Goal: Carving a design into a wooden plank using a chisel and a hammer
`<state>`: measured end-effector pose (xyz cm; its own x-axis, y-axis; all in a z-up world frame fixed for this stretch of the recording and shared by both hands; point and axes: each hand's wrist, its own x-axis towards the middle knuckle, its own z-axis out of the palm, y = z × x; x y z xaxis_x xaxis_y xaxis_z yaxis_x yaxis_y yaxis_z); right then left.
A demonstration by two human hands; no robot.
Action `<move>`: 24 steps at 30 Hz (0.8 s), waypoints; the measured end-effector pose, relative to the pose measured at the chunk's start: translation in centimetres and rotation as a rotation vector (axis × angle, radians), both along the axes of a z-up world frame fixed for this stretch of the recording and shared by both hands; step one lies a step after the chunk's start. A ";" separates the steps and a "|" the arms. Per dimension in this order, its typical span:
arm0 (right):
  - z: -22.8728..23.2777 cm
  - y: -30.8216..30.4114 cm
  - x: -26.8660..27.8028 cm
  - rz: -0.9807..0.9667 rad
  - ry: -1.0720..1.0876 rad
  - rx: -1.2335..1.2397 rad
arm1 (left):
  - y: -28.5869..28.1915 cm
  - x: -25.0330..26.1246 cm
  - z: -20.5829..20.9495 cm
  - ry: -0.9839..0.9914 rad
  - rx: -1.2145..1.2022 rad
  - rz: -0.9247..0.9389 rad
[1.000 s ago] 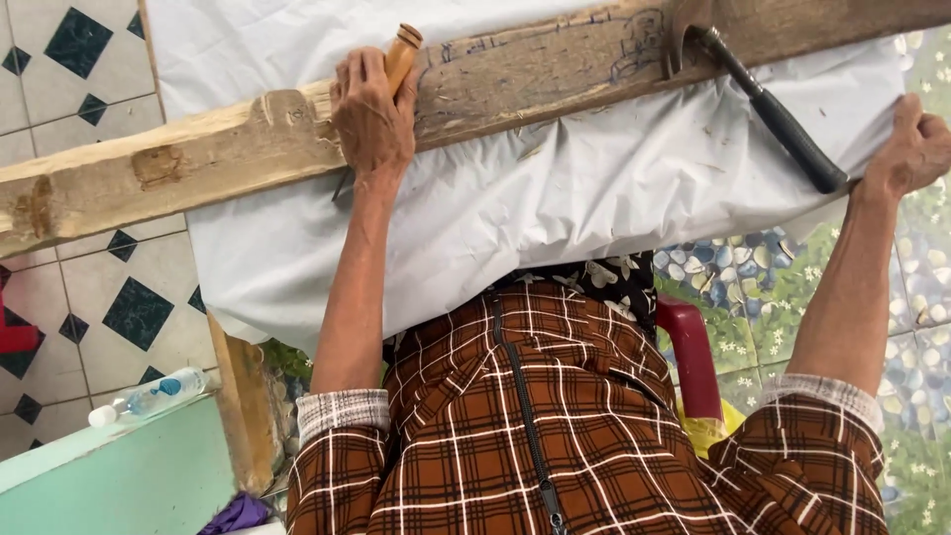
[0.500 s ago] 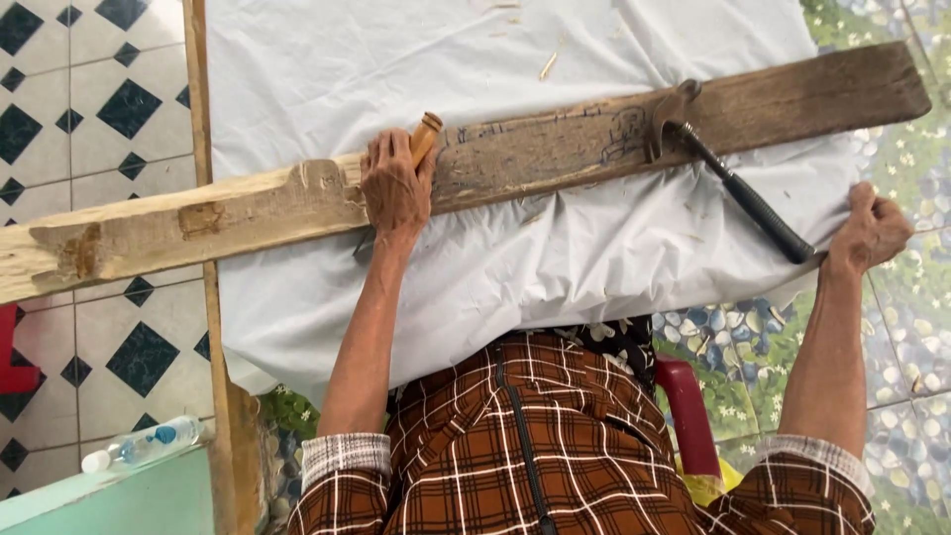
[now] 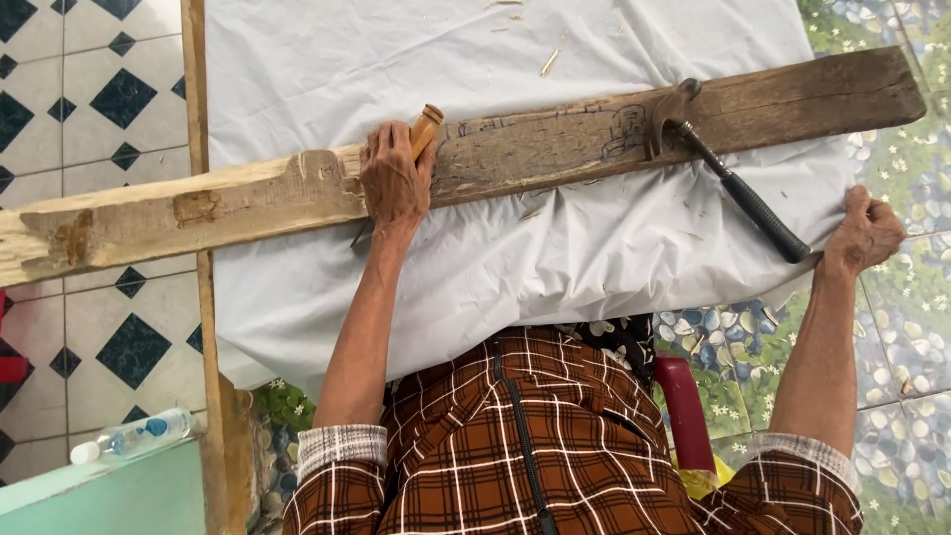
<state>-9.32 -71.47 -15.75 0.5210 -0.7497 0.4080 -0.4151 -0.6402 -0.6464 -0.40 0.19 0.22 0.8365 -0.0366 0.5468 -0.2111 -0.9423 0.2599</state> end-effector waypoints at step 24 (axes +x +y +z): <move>-3.4 -3.2 1.8 0.048 -0.162 -0.073 | 0.3 0.9 -1.3 -0.080 -0.022 0.007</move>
<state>-7.50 -74.63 -19.11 0.4789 -0.6908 0.5417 -0.2771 -0.7045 -0.6534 0.50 0.53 -1.07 0.7901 -0.0181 0.6127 -0.2254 -0.9381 0.2629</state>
